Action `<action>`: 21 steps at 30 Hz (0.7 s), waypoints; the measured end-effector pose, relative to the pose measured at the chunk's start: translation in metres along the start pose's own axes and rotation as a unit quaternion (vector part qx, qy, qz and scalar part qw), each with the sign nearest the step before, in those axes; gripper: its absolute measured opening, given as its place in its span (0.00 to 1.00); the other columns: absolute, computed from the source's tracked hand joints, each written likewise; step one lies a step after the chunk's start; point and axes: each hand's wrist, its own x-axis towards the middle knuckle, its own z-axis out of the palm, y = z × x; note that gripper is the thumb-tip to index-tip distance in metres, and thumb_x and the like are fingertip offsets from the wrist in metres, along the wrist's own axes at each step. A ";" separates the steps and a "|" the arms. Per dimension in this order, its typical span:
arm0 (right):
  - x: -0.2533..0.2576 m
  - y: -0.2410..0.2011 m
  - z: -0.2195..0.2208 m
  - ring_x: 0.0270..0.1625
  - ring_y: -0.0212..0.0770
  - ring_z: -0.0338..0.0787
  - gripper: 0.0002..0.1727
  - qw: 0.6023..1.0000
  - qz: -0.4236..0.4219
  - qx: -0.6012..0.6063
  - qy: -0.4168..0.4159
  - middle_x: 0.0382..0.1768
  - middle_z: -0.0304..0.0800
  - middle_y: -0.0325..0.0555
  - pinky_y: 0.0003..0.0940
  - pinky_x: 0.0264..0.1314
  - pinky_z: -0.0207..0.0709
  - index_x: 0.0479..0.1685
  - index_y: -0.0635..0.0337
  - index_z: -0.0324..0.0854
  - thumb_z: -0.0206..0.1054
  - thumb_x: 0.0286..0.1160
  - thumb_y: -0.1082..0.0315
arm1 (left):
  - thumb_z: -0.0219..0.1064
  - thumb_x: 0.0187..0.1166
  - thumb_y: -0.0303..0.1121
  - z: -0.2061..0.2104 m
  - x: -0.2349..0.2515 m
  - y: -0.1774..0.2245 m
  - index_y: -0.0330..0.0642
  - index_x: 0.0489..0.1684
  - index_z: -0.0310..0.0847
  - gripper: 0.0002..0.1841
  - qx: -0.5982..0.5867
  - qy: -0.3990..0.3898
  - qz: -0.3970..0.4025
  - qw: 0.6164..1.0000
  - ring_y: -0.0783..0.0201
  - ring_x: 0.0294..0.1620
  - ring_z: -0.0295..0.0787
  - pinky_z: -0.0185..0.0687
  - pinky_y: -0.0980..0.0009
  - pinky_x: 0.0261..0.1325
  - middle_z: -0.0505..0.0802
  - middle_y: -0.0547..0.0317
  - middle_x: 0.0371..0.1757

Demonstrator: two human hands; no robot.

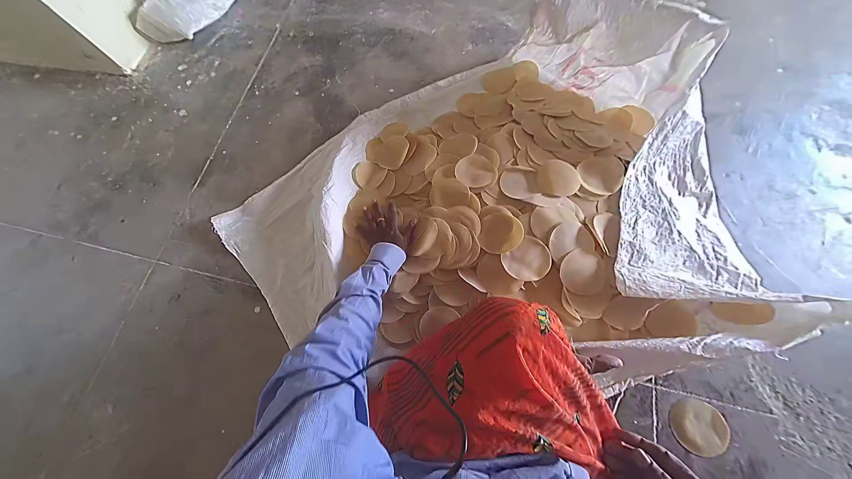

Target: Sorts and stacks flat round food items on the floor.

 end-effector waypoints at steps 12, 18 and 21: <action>-0.039 0.017 -0.001 0.45 0.33 0.96 0.14 0.991 -0.043 -0.027 0.124 0.45 0.96 0.39 0.31 0.53 0.91 0.61 0.65 0.82 0.55 0.87 0.73 | 0.52 0.83 0.68 -0.006 -0.095 -0.042 0.49 0.97 0.49 0.46 0.011 0.016 0.104 0.994 0.28 0.96 0.36 0.32 0.17 0.84 0.53 0.34 0.95; -0.079 0.012 -0.011 0.53 0.43 0.95 0.18 0.986 -0.082 -0.036 0.141 0.54 0.94 0.51 0.38 0.56 0.91 0.66 0.66 0.81 0.62 0.85 0.65 | 0.54 0.83 0.68 -0.008 -0.111 -0.032 0.43 0.97 0.45 0.50 0.016 -0.064 0.098 0.993 0.28 0.96 0.36 0.31 0.19 0.86 0.49 0.30 0.95; -0.130 0.023 -0.032 0.51 0.41 0.95 0.17 0.961 -0.119 -0.014 0.248 0.52 0.95 0.51 0.37 0.57 0.90 0.64 0.67 0.82 0.64 0.85 0.66 | 0.57 0.86 0.57 -0.027 -0.137 -0.014 0.22 0.86 0.61 0.43 -0.030 0.104 0.278 0.954 0.14 0.87 0.52 0.25 0.24 0.89 0.65 0.08 0.81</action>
